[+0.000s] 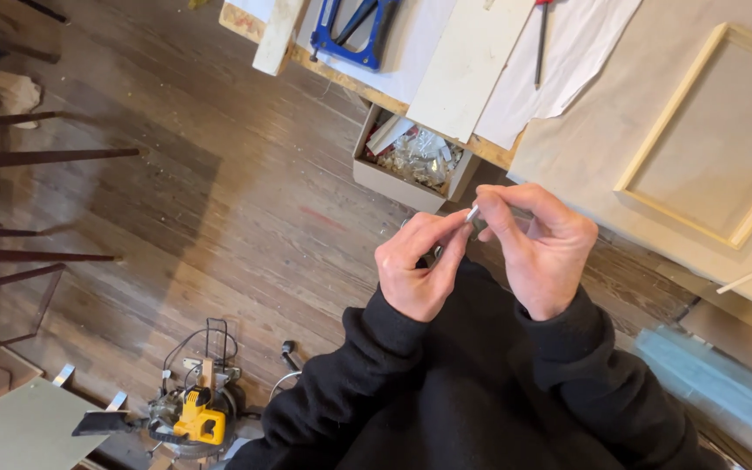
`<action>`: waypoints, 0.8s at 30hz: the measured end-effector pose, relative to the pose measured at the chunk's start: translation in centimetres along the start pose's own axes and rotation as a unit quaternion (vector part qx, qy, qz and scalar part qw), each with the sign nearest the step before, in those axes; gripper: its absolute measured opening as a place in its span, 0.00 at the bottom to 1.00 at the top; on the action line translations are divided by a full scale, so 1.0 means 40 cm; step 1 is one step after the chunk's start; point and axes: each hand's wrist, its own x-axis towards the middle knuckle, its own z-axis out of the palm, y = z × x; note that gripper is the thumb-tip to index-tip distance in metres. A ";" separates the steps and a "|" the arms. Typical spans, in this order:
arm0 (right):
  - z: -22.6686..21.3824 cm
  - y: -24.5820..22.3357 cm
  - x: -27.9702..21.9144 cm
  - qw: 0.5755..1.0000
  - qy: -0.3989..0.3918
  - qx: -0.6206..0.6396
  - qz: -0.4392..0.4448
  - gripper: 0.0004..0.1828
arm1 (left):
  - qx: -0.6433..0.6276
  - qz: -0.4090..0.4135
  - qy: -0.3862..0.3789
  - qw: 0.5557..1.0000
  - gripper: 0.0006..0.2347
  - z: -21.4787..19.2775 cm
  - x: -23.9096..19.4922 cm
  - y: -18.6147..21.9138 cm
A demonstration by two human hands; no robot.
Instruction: Cutting and fitting wooden spacers into an art frame using a utility knife.
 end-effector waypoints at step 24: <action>0.018 -0.052 -0.002 0.999 0.003 0.042 0.000 0.13 | -0.046 -0.041 0.011 0.998 0.07 0.007 -0.003 0.009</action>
